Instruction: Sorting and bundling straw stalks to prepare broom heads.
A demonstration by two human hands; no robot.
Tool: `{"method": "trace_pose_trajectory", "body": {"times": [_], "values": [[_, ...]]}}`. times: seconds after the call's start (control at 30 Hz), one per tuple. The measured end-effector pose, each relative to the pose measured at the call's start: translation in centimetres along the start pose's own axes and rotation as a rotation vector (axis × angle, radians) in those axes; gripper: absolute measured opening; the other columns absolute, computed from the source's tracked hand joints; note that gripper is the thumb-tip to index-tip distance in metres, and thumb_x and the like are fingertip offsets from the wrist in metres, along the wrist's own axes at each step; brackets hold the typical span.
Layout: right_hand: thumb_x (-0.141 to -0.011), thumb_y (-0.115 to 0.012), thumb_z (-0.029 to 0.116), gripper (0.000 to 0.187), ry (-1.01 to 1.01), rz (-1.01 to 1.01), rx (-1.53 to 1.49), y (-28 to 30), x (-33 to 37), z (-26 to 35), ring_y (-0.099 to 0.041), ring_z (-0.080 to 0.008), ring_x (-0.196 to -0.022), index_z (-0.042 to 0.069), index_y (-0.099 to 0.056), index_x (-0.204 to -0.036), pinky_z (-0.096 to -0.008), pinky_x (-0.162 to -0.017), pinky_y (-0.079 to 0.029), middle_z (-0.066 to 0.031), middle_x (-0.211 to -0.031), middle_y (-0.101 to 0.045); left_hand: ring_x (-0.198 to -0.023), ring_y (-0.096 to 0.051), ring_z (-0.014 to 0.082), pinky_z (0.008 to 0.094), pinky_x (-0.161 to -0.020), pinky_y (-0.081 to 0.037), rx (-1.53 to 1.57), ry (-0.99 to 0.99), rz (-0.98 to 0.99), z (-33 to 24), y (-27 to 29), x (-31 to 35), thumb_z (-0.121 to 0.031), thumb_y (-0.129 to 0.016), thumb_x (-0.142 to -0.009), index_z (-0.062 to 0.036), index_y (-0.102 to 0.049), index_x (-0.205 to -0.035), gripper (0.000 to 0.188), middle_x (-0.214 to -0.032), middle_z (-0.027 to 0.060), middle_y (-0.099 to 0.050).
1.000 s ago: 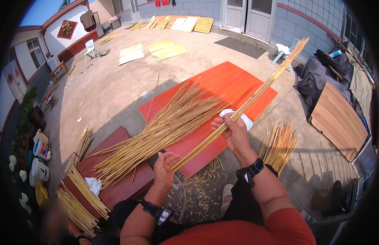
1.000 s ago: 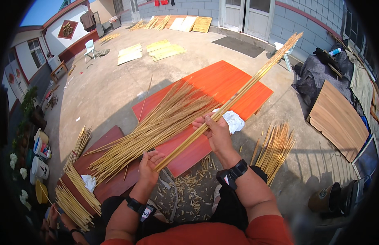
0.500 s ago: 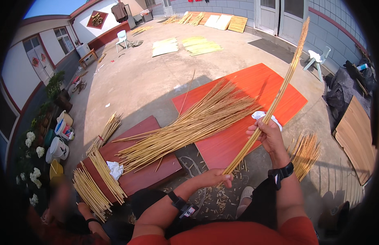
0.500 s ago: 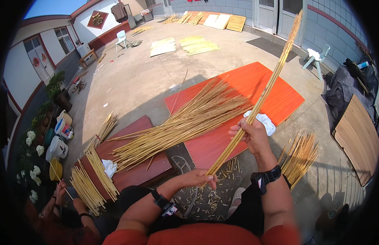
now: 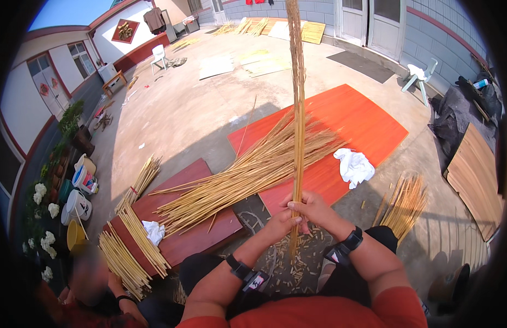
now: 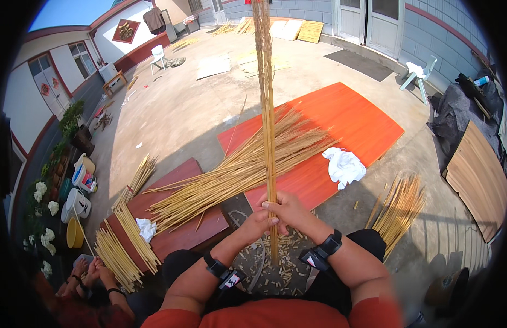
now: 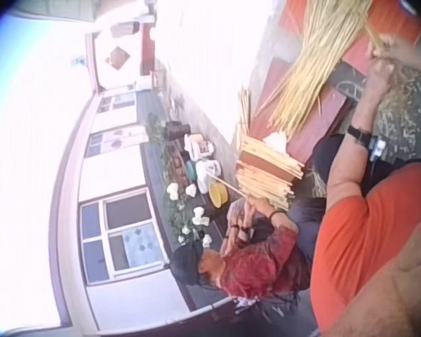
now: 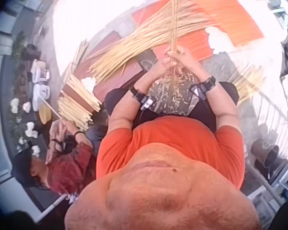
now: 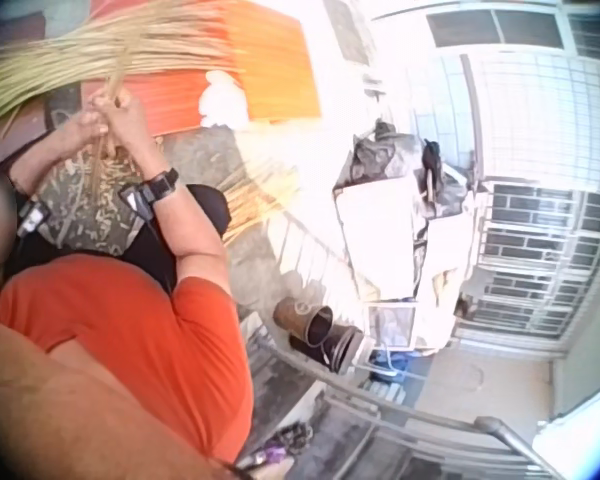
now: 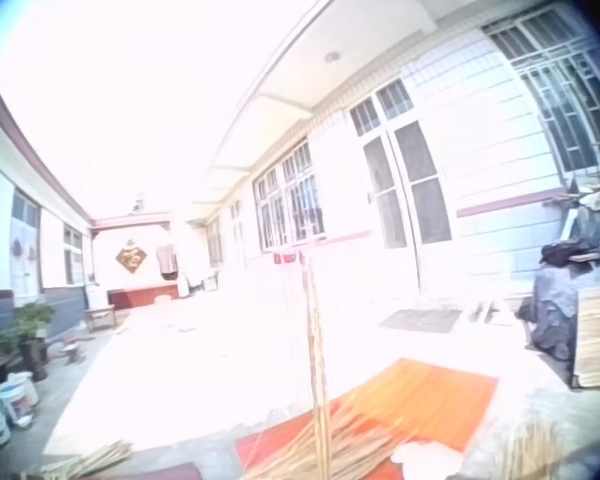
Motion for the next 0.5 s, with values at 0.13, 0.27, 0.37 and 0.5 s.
{"method": "trace_pose_trajectory", "body": {"times": [0.13, 0.27, 0.37, 0.5], "values": [[-0.095, -0.049, 0.022, 0.020, 0.307, -0.038, -0.233, 3.0, 0.8, 2.7, -0.064, -0.0226, -0.093, 0.003, -0.053, -0.099, -0.0325, -0.082, -0.050, -0.0142, -0.096, -0.065, -0.085, -0.063, 0.0172, 0.0319, -0.081, -0.050, -0.285, 0.056, 0.048, 1.8, 0.0, -0.2, -0.014, -0.047, -0.094, -0.0013, -0.054, -0.101, 0.016, -0.088, 0.0072, -0.065], [-0.097, -0.045, 0.028, 0.026, 0.326, -0.211, -0.294, 6.0, 2.2, 4.6, -0.066, -0.0245, -0.086, 0.003, -0.051, -0.099, -0.0326, -0.077, -0.053, -0.0154, -0.090, -0.066, -0.085, -0.063, 0.0169, 0.0320, -0.080, -0.050, -0.237, 0.166, 0.060, 3.4, -0.4, 0.5, -0.014, -0.048, -0.094, -0.0022, -0.056, -0.098, 0.015, -0.087, 0.0066, -0.065], [-0.097, -0.045, 0.028, 0.025, 0.368, -0.301, -0.328, 8.2, 3.0, 5.3, -0.067, -0.0249, -0.082, 0.003, -0.050, -0.097, -0.0328, -0.073, -0.054, -0.0167, -0.088, -0.066, -0.086, -0.063, 0.0160, 0.0318, -0.080, -0.050, -0.398, 0.206, 0.139, 5.4, -0.6, 0.7, -0.015, -0.049, -0.094, -0.0024, -0.056, -0.098, 0.015, -0.087, 0.0063, -0.064], [-0.097, -0.046, 0.024, 0.021, 0.334, -0.334, -0.363, 8.4, 3.2, 4.7, -0.068, -0.0255, -0.078, 0.004, -0.050, -0.095, -0.0333, -0.070, -0.056, -0.0173, -0.088, -0.066, -0.087, -0.063, 0.0154, 0.0314, -0.080, -0.051, -0.342, 0.204, 0.176, 6.0, -1.4, 0.6, -0.015, -0.048, -0.094, -0.0024, -0.055, -0.101, 0.016, -0.090, 0.0068, -0.064]]}}
Point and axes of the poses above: each hand's wrist, its own x-axis away from the middle knuckle, its own y-axis out of the back of the hand, z = x × y, the point moved 4 cm from there along -x, towards the middle knuckle
